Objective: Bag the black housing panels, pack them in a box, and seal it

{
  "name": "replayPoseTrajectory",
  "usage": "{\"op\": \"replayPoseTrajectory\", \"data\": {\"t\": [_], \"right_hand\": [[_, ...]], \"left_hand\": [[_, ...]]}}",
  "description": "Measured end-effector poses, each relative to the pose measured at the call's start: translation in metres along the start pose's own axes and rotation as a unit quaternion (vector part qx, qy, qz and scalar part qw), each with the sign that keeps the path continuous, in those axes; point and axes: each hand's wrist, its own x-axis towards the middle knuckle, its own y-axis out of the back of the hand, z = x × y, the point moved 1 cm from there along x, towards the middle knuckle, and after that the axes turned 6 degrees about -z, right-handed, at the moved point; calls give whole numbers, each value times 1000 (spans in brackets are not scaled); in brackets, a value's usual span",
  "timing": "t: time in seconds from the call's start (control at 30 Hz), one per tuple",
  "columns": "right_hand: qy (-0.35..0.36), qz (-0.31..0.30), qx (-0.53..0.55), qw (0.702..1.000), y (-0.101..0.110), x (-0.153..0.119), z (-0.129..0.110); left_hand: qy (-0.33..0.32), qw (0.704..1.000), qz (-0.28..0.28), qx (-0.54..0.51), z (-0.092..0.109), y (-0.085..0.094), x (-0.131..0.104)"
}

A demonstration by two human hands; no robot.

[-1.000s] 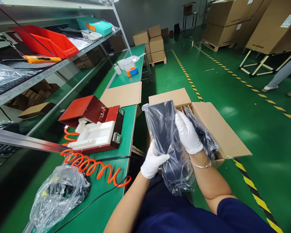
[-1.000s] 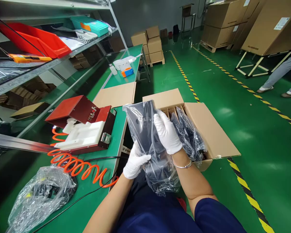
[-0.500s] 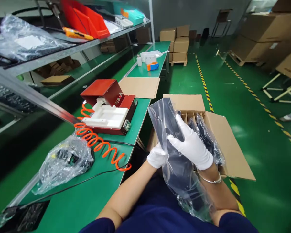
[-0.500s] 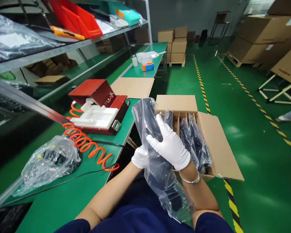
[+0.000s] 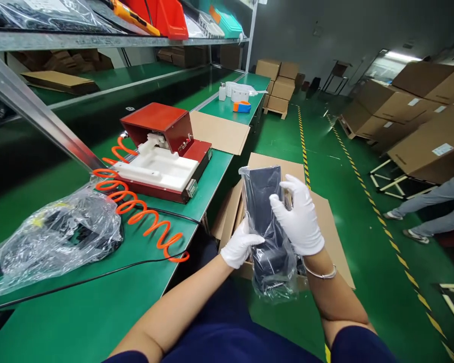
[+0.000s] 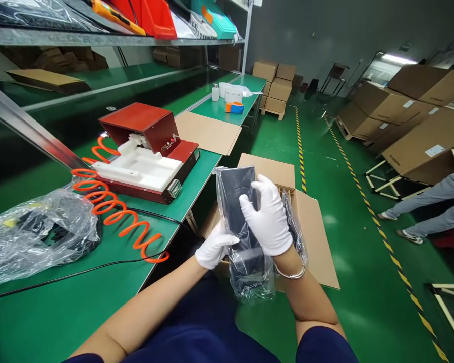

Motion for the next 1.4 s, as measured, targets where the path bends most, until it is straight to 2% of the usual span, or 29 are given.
{"op": "replayPoseTrajectory", "data": {"t": [0.1,0.27,0.43,0.53,0.63,0.73,0.9,1.03,1.13,1.3,1.4], "right_hand": [[20,31,-50,998,-16,-1,-13],[-5,80,-3,997,-38,-2,-30],[-35,60,39,997,-45,-2,-55],[-31,45,57,997,-47,-1,-60],[-14,31,76,996,-47,3,-55],[-42,25,99,994,-42,11,-45],[-86,-54,124,987,-32,20,-33],[-91,-16,107,990,-31,19,-32],[-98,-15,140,985,-32,20,-31],[-22,-109,258,960,-21,12,-15],[-51,-183,265,945,-13,-18,9]], "left_hand": [[-25,999,22,16,-2,-2,-2],[-72,994,36,79,2,-1,-3],[-121,980,61,149,8,-2,-2],[-141,973,78,167,11,-2,-2],[-129,975,80,161,12,1,-1],[-123,978,73,150,13,4,-2],[-99,979,34,173,16,4,-7],[-90,978,18,186,18,0,-10],[-83,981,3,174,20,1,-9],[-87,982,14,167,39,9,-5],[-92,983,31,158,59,13,-3]]}}
